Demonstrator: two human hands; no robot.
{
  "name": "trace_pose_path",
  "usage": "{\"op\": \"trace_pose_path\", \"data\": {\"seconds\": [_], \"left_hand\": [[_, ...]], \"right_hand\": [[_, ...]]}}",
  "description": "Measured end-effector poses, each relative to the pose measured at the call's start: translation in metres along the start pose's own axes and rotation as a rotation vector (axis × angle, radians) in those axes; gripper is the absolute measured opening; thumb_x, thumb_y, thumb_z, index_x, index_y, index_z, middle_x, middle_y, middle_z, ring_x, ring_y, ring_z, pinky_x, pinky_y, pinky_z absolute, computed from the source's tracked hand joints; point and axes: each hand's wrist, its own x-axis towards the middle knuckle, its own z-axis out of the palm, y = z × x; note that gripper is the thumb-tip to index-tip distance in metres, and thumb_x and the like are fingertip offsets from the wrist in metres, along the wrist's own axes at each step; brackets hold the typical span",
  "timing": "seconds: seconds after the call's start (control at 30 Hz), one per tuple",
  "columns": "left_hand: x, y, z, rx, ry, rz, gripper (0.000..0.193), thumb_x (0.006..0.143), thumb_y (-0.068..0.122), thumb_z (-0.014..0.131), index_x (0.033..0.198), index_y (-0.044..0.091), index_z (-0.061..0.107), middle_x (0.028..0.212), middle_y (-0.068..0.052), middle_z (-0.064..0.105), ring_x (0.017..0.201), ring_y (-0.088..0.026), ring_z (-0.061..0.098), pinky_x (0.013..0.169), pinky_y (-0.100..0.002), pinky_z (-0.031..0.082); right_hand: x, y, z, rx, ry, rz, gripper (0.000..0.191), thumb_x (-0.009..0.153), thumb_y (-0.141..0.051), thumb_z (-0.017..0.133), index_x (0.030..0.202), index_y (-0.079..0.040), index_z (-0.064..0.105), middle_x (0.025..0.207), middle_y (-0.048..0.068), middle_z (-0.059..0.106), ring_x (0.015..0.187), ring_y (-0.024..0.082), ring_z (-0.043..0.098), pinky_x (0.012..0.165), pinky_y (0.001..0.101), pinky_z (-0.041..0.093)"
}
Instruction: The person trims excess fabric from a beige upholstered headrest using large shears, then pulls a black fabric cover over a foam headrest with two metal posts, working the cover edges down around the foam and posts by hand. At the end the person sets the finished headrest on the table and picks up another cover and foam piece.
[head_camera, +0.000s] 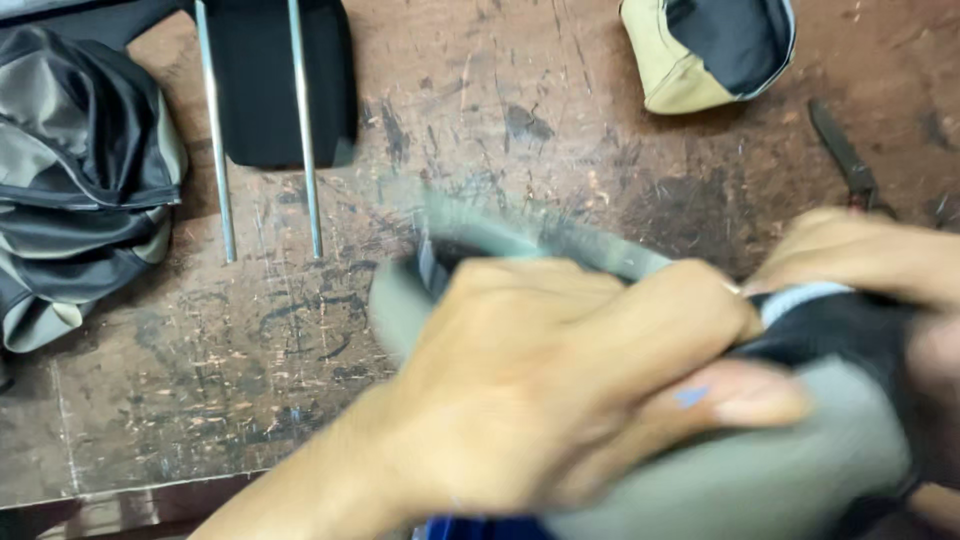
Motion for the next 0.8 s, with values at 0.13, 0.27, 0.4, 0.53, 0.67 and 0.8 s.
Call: {"op": "trace_pose_path", "data": {"seconds": [0.13, 0.27, 0.4, 0.53, 0.67, 0.8], "left_hand": [[-0.026, -0.040, 0.006, 0.114, 0.186, 0.039, 0.020, 0.107, 0.027, 0.055, 0.104, 0.009, 0.064, 0.095, -0.007, 0.068, 0.098, -0.027, 0.070, 0.106, -0.047, 0.046], [-0.067, -0.120, 0.089, -0.050, 0.581, -0.226, 0.030, 0.113, 0.025, 0.042, 0.098, 0.004, 0.057, 0.112, -0.012, 0.064, 0.127, -0.032, 0.062, 0.128, -0.054, 0.030], [-0.129, -0.189, 0.152, -0.225, 0.760, -0.385, 0.038, 0.114, 0.029, 0.034, 0.097, 0.002, 0.055, 0.131, -0.019, 0.062, 0.133, -0.036, 0.057, 0.116, -0.047, 0.040], [-0.179, -0.206, 0.186, -0.111, 0.755, -0.460, 0.043, 0.116, 0.031, 0.032, 0.096, 0.001, 0.055, 0.139, -0.024, 0.056, 0.143, -0.040, 0.047, 0.122, -0.048, 0.033], [-0.180, -0.211, 0.201, -0.166, 0.848, -0.491, 0.043, 0.117, 0.033, 0.032, 0.099, 0.000, 0.054, 0.153, -0.026, 0.043, 0.149, -0.040, 0.040, 0.128, -0.050, 0.026], [-0.172, -0.202, 0.188, -0.004, 0.764, -0.572, 0.039, 0.115, 0.026, 0.034, 0.098, 0.002, 0.058, 0.155, -0.024, 0.052, 0.148, -0.037, 0.048, 0.131, -0.053, 0.024]], "right_hand": [[0.025, -0.008, 0.040, -0.539, 0.063, -0.320, 0.042, 0.095, -0.049, 0.065, 0.107, -0.008, 0.068, 0.093, 0.006, 0.070, 0.083, 0.019, 0.068, 0.076, 0.0339, 0.053], [0.038, 0.061, 0.104, -0.706, 0.140, -0.477, 0.040, 0.090, -0.042, 0.076, 0.098, -0.004, 0.069, 0.085, 0.009, 0.069, 0.076, 0.029, 0.066, 0.066, 0.0415, 0.049], [0.019, 0.112, 0.155, -0.743, -0.017, -0.371, 0.038, 0.084, -0.041, 0.080, 0.096, -0.006, 0.072, 0.083, 0.007, 0.068, 0.073, 0.027, 0.065, 0.065, 0.0403, 0.048], [-0.009, 0.126, 0.173, -0.790, -0.118, -0.260, 0.045, 0.077, -0.040, 0.078, 0.106, -0.007, 0.071, 0.101, 0.008, 0.069, 0.095, 0.027, 0.065, 0.082, 0.0434, 0.049], [-0.033, 0.139, 0.138, -0.992, -0.106, -0.261, 0.059, 0.069, -0.042, 0.077, 0.115, -0.006, 0.070, 0.109, 0.010, 0.068, 0.103, 0.029, 0.063, 0.091, 0.0495, 0.047], [-0.034, 0.163, 0.109, -0.726, -0.159, -0.189, 0.058, 0.073, -0.042, 0.082, 0.116, -0.006, 0.070, 0.107, 0.009, 0.067, 0.103, 0.031, 0.061, 0.090, 0.0442, 0.048]]}}
